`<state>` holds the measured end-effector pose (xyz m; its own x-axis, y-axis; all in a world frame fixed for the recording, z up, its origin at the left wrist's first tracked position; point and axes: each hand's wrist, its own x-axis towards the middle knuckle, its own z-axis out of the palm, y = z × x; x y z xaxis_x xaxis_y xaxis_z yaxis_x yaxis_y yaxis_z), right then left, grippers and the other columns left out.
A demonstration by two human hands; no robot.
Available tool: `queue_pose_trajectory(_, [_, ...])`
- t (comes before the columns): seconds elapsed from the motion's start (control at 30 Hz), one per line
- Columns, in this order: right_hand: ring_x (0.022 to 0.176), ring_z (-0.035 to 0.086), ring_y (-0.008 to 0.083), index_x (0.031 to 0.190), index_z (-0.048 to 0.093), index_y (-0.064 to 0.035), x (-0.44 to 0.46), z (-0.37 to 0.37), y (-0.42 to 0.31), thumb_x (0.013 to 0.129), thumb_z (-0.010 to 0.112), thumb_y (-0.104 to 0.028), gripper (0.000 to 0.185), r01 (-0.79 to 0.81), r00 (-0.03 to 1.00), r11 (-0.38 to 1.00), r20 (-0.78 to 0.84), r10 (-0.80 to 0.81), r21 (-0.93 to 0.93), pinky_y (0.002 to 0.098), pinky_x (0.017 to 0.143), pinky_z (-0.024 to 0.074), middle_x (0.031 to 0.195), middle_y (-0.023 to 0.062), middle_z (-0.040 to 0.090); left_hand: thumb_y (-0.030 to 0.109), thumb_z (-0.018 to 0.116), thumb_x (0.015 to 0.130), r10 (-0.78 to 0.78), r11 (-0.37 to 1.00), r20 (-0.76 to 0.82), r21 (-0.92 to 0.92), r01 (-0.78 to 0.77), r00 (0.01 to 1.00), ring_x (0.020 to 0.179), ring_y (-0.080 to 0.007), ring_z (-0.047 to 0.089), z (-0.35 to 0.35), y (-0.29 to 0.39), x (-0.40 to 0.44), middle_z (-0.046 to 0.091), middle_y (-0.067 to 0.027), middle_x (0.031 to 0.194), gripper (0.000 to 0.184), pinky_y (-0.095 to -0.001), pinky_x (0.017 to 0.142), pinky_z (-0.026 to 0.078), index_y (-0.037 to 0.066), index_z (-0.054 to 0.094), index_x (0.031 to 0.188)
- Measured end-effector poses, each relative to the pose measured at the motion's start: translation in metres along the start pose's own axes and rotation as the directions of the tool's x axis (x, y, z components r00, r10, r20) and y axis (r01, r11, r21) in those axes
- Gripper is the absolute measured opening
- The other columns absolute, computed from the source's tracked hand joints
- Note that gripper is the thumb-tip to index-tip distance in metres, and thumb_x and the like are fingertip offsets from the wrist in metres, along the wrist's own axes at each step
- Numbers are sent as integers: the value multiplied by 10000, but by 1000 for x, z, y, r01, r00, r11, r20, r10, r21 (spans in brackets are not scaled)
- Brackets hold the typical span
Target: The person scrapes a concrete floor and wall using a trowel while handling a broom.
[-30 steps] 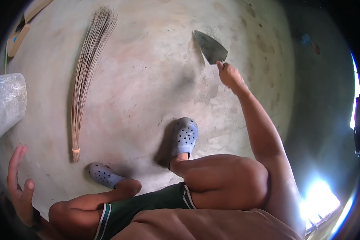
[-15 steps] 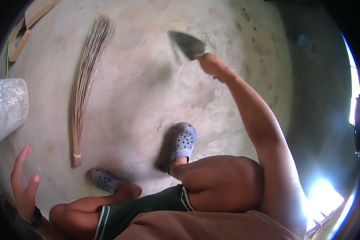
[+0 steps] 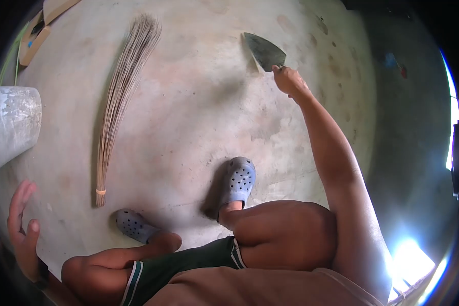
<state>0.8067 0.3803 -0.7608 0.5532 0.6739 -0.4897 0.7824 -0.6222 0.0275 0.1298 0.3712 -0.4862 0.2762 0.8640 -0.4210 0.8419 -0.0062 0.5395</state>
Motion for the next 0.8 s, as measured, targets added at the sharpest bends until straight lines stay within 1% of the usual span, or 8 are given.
queue_pose_trajectory(0.07, [673,738,327,1085,716,64,-15,-1,-19,1142,383,-400,574,-41,997,997,75,36,65,479,538,584,839,181,736,417,667,931,42,997,-41,-69,-45,998,1449,-340,502,-1,-4,-2,568,-230,1516,782,-449,1227,313,-69,494,1518])
queue_pose_trajectory(0.17, [566,674,315,964,701,55,9,109,13,1099,467,-387,518,390,472,392,-185,-862,-833,459,481,538,769,219,699,458,675,936,67,996,18,-62,-65,998,1447,-338,503,-2,-15,2,569,-234,1511,806,-450,1228,313,-65,491,1521])
queue_pose_trajectory(0.27, [536,643,284,1003,716,-23,-6,78,-15,1089,491,-292,361,651,355,410,-222,-908,-639,463,448,497,685,135,662,499,674,941,-30,997,118,77,21,993,1443,-338,507,-6,-10,12,566,-233,1514,836,-454,1230,313,-60,478,1531])
queue_pose_trajectory(0.4, [512,617,259,959,699,-72,42,72,-19,1080,503,-281,311,542,664,689,-257,-702,-480,409,422,477,673,116,651,500,688,932,90,995,-2,-40,-90,996,1437,-336,512,1,0,13,566,-243,1509,843,-456,1225,322,-62,486,1526])
queue_pose_trajectory(0.47, [541,638,235,1279,664,-52,2,103,-13,1137,446,-304,362,269,432,258,-124,-893,-928,404,433,545,844,129,663,501,685,934,139,988,33,-69,-136,990,1434,-337,514,1,-4,17,566,-247,1507,843,-454,1224,323,-59,483,1531])
queue_pose_trajectory(0.67, [556,651,252,905,694,-74,-115,109,-41,1076,541,-362,368,793,463,478,-135,-876,-379,410,403,506,694,91,639,488,675,946,18,998,16,-64,-17,1000,1463,-339,493,-4,-12,7,536,-255,1541,831,-456,1231,305,-65,478,1533])
queue_pose_trajectory(0.73, [655,731,305,877,720,-69,-106,99,-33,1089,519,-390,434,481,318,364,-228,-920,-798,413,447,558,784,148,709,424,670,951,71,995,24,-74,-69,997,1467,-337,490,-5,-9,8,525,-248,1555,780,-459,1232,305,-69,484,1527])
queue_pose_trajectory(0.8, [574,674,241,870,715,-99,-66,78,-31,1085,531,-392,408,618,696,699,-162,-699,-360,393,397,516,695,91,655,440,669,957,72,996,65,-49,-69,995,1473,-337,486,-3,-7,12,522,-239,1563,795,-462,1243,295,-64,470,1539])
